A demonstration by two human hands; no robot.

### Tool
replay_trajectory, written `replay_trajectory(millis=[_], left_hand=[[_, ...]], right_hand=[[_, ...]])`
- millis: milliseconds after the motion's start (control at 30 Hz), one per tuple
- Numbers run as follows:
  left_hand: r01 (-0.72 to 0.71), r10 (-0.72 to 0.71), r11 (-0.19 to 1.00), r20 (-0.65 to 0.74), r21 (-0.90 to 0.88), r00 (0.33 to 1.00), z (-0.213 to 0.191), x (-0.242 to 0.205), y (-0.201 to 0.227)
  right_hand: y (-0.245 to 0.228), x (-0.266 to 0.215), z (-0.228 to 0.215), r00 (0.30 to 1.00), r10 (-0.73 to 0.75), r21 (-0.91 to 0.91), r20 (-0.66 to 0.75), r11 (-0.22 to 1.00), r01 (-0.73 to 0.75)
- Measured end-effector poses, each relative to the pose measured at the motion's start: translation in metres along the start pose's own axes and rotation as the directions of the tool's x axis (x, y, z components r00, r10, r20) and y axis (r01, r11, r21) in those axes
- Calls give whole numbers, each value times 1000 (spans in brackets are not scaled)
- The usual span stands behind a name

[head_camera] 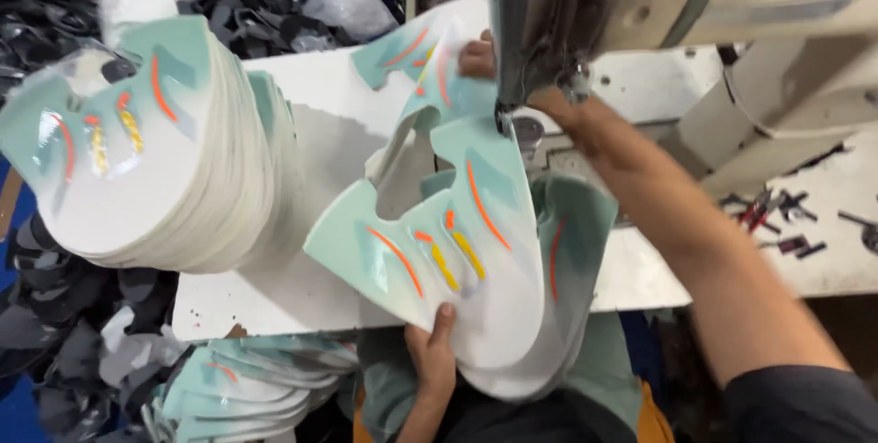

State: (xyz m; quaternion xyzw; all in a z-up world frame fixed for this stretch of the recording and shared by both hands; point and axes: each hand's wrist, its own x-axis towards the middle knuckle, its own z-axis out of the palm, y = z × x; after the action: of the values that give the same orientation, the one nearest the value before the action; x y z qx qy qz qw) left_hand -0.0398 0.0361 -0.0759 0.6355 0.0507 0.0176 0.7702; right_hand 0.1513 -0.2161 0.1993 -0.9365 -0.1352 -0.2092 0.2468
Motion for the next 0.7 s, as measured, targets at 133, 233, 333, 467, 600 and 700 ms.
replay_trajectory(millis=[133, 233, 333, 467, 600, 700], left_hand=[[58, -47, 985, -75, 160, 996, -13, -11, -25], [-17, 17, 999, -8, 39, 1000, -2, 26, -8], [-20, 24, 999, 94, -40, 995, -7, -2, 13], [131, -125, 989, 86, -74, 989, -14, 6, 10], [165, -151, 967, 85, -193, 985, -18, 8, 9], [143, -132, 954, 57, -264, 990, -19, 18, 28]], right_hand=[[99, 0, 104, 966, -254, -25, 45, 966, 256], [175, 26, 149, 899, -437, -86, 32, 895, 438], [188, -39, 165, 880, -463, -73, 105, 879, 471], [104, -128, 94, 870, 491, 595, -35, 710, -377], [16, -192, 84, 808, 572, 515, 145, 654, -555], [-12, -204, 101, 815, 560, 558, 150, 633, -537]])
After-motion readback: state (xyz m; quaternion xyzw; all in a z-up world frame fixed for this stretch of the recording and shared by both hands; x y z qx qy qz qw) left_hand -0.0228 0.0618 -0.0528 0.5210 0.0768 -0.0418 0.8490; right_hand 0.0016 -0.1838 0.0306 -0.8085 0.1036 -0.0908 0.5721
